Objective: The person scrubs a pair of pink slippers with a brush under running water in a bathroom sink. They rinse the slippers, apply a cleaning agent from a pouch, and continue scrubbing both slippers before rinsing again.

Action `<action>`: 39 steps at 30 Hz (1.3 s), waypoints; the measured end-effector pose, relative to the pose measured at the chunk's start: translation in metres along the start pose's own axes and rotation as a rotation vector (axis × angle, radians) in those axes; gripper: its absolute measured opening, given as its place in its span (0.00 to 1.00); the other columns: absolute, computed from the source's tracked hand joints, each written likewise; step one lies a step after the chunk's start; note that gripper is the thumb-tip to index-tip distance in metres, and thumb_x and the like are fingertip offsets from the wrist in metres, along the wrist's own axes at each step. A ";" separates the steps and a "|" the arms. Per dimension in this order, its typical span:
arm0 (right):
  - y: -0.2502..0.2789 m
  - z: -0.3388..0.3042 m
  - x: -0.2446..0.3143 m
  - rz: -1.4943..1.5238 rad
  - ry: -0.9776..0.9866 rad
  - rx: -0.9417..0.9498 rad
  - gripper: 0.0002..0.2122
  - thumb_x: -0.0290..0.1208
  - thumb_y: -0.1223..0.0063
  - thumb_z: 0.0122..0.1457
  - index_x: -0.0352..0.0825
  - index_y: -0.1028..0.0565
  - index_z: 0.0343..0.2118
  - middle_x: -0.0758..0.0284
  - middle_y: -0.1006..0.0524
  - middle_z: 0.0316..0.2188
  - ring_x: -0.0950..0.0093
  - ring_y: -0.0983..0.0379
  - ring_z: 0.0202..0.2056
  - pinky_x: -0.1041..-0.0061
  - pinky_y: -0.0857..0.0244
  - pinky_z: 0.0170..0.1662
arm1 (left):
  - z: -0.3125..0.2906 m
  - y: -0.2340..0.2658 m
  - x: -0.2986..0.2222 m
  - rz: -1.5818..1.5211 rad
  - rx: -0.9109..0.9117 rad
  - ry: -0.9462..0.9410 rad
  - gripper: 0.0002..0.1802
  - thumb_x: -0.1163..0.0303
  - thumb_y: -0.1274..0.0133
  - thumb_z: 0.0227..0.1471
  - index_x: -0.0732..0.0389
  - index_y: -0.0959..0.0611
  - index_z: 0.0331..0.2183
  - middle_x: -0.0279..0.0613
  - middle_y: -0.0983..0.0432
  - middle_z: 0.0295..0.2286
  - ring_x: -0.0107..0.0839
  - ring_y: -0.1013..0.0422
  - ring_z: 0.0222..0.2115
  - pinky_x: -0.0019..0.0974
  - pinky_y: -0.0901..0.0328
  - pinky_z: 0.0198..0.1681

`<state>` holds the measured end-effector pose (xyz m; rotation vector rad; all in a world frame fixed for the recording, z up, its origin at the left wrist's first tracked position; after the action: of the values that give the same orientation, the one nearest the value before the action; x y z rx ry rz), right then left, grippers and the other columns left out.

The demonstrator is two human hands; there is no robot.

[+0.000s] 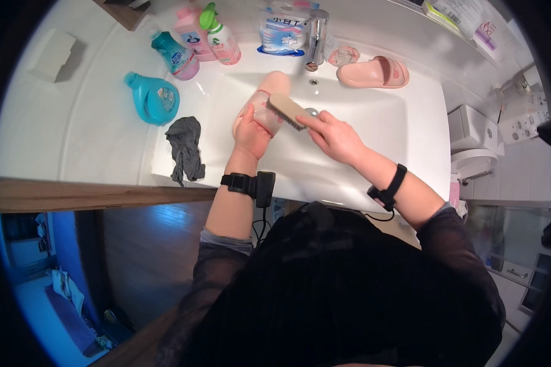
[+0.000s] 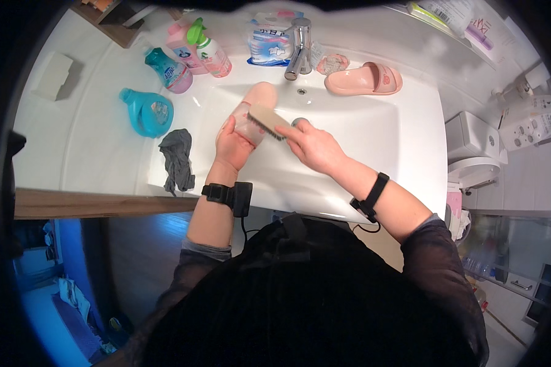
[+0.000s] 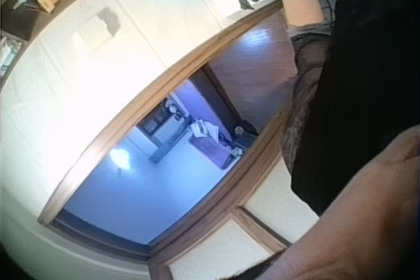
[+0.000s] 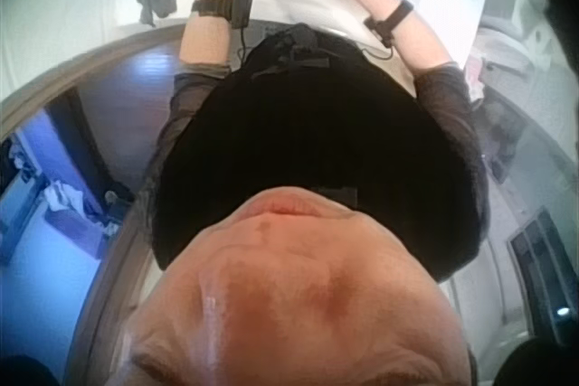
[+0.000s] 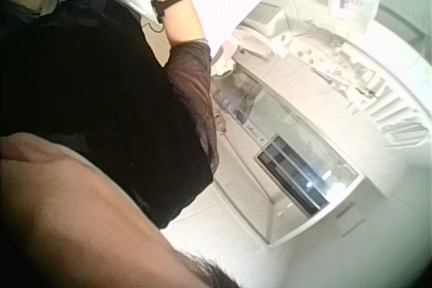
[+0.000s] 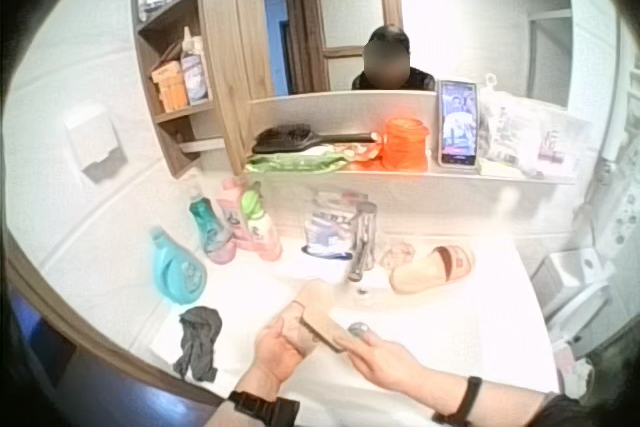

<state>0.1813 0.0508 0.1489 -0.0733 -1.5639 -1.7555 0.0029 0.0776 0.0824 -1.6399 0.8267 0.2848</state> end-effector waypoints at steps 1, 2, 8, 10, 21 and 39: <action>0.001 -0.001 -0.001 -0.016 -0.068 0.045 0.16 0.31 0.49 0.59 0.50 0.26 0.51 0.61 0.29 0.30 0.58 0.26 0.29 0.62 0.29 0.33 | 0.000 0.003 0.000 0.033 -0.039 0.016 0.31 0.50 0.74 0.67 0.60 0.38 0.61 0.45 0.36 0.57 0.43 0.38 0.57 0.48 0.42 0.60; 0.006 0.007 0.001 -0.013 -0.074 0.011 0.16 0.31 0.49 0.59 0.50 0.26 0.50 0.60 0.29 0.31 0.58 0.26 0.30 0.62 0.29 0.33 | 0.000 0.003 0.007 0.042 -0.069 0.073 0.31 0.50 0.74 0.67 0.60 0.38 0.61 0.46 0.36 0.57 0.43 0.37 0.57 0.48 0.42 0.60; 0.013 -0.003 0.011 0.026 0.014 -0.018 0.16 0.31 0.49 0.59 0.51 0.26 0.51 0.60 0.29 0.33 0.57 0.26 0.31 0.61 0.29 0.35 | -0.003 0.001 -0.002 -0.013 -0.038 0.015 0.31 0.51 0.75 0.67 0.60 0.39 0.61 0.46 0.38 0.58 0.43 0.39 0.58 0.49 0.42 0.60; -0.003 -0.016 0.001 0.052 -0.114 0.130 0.17 0.30 0.47 0.57 0.51 0.26 0.51 0.61 0.29 0.32 0.58 0.26 0.32 0.61 0.28 0.36 | -0.006 0.004 -0.007 0.069 -0.071 -0.071 0.31 0.51 0.75 0.67 0.60 0.38 0.61 0.46 0.38 0.58 0.42 0.39 0.58 0.48 0.43 0.60; -0.016 -0.011 -0.001 0.077 0.055 0.061 0.18 0.32 0.47 0.57 0.51 0.28 0.52 0.60 0.28 0.35 0.58 0.25 0.31 0.61 0.28 0.35 | -0.003 0.005 0.024 0.115 -0.158 0.102 0.27 0.48 0.58 0.62 0.54 0.31 0.56 0.38 0.31 0.53 0.38 0.34 0.53 0.47 0.37 0.53; 0.326 0.097 -0.135 -0.872 0.109 -0.872 0.19 0.29 0.49 0.50 0.37 0.31 0.48 0.64 0.25 0.38 0.62 0.33 0.49 0.57 0.46 0.52 | -0.017 0.055 0.018 -0.199 -0.366 0.092 0.26 0.63 0.43 0.54 0.56 0.29 0.53 0.42 0.28 0.49 0.44 0.30 0.48 0.51 0.30 0.46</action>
<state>0.4183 0.2176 0.3720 0.3213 -0.6406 -2.9530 -0.0242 0.0532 0.0344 -2.0757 0.7001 0.2307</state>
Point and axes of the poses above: each hand's wrist, its own z-axis towards the middle knuckle, its own y-axis out of the back of the hand, x = y × z, the point moved 5 cm from there along z, towards the middle knuckle
